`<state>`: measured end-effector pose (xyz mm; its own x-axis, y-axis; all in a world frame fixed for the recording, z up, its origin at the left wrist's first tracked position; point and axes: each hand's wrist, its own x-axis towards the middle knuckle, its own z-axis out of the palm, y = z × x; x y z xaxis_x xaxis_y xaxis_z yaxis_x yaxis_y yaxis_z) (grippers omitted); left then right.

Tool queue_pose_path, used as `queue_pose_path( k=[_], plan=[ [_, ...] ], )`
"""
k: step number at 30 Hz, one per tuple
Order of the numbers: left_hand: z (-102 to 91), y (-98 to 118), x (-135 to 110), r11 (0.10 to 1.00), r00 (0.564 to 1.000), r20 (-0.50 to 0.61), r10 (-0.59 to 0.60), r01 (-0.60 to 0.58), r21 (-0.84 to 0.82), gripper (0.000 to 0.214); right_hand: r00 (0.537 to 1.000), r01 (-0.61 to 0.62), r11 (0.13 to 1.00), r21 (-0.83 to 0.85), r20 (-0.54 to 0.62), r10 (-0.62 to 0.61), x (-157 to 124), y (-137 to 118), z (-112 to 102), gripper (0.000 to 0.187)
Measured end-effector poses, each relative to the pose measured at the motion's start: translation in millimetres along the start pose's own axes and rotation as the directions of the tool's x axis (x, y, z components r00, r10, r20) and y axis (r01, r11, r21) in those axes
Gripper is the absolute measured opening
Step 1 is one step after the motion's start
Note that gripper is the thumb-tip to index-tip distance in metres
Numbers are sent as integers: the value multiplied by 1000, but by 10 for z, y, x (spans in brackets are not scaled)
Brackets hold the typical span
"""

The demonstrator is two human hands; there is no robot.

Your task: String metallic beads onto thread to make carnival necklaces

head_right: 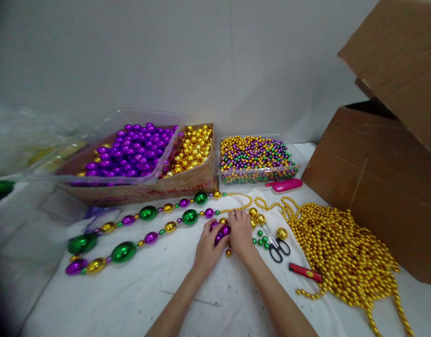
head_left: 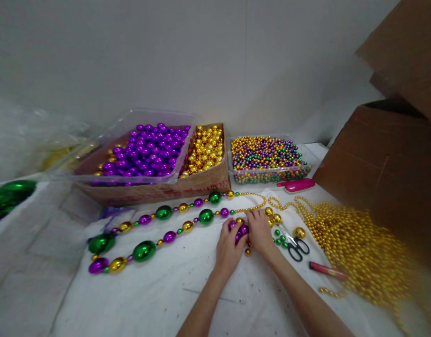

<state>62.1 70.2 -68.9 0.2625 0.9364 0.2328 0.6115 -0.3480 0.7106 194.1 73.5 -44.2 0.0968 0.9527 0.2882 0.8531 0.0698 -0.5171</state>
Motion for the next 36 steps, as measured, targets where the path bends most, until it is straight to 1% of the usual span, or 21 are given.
queue_pose_path(
  k=[2,4,7,9,12,15,17,20,22,23,24,25,26,29,31,33,34,35,36],
  plan=[
    [31,-18,-25,1000,999,-45,13,-13,20,34,1000,25,999,-31,8,-25,3,19,50,33],
    [46,-23,-34,999,997,-61,38,-37,24,33,999,40,998,-43,-4,-41,-57,43,35,33],
    [38,-16,-13,998,998,-12,69,-69,-2,36,998,38,998,-42,-55,-40,-240,74,-76,35],
    [11,-19,12,997,997,36,71,-70,-43,40,994,8,999,-34,-108,-12,-409,100,-171,34],
    [-47,-39,14,992,997,61,43,-35,-122,44,982,-36,999,0,-186,35,-665,154,-293,29],
    [-73,-38,-56,977,998,58,9,4,-211,46,975,-6,998,67,-221,21,-806,159,-339,26],
    [-54,-12,-110,967,999,34,-14,22,-253,47,972,54,992,116,-233,-25,-802,77,-304,25],
    [-26,35,-160,980,999,-21,-40,35,-194,47,967,163,969,184,-226,-119,-724,-202,-189,24],
    [-92,68,-219,986,997,-75,-31,18,-164,45,959,243,944,223,-201,-199,-685,-426,-131,24],
    [-173,89,-277,990,993,-111,-33,17,-141,44,951,285,928,238,-188,-244,-674,-520,-117,25],
    [-295,113,-362,993,989,-145,-31,14,-118,42,942,321,915,246,-178,-283,-664,-594,-109,26],
    [-457,143,-476,995,985,-170,-17,0,-97,41,935,347,904,250,-167,-313,-651,-647,-103,27],
    [-656,177,-618,996,987,-162,20,-34,-79,38,930,364,896,254,-153,-335,-631,-683,-95,29],
    [-1401,311,-1153,993,990,-77,117,-118,-12,27,927,375,885,277,-96,-362,-525,-801,-20,31],
    [-1937,404,-1504,993,990,-96,108,-102,65,26,913,397,859,324,-41,-407,-447,-1008,70,31],
    [-2455,447,-1758,989,984,-174,45,-19,147,26,873,437,806,398,25,-486,-393,-1371,163,31],
    [-2706,434,-1831,982,975,-223,21,22,189,25,841,459,770,443,61,-537,-372,-1606,207,30],
    [-2954,393,-1864,971,961,-278,15,52,234,24,808,470,733,492,94,-581,-348,-1867,249,29],
    [-3199,326,-1858,951,937,-350,19,91,295,23,778,475,702,530,119,-616,-316,-2147,292,29]
  ],
)
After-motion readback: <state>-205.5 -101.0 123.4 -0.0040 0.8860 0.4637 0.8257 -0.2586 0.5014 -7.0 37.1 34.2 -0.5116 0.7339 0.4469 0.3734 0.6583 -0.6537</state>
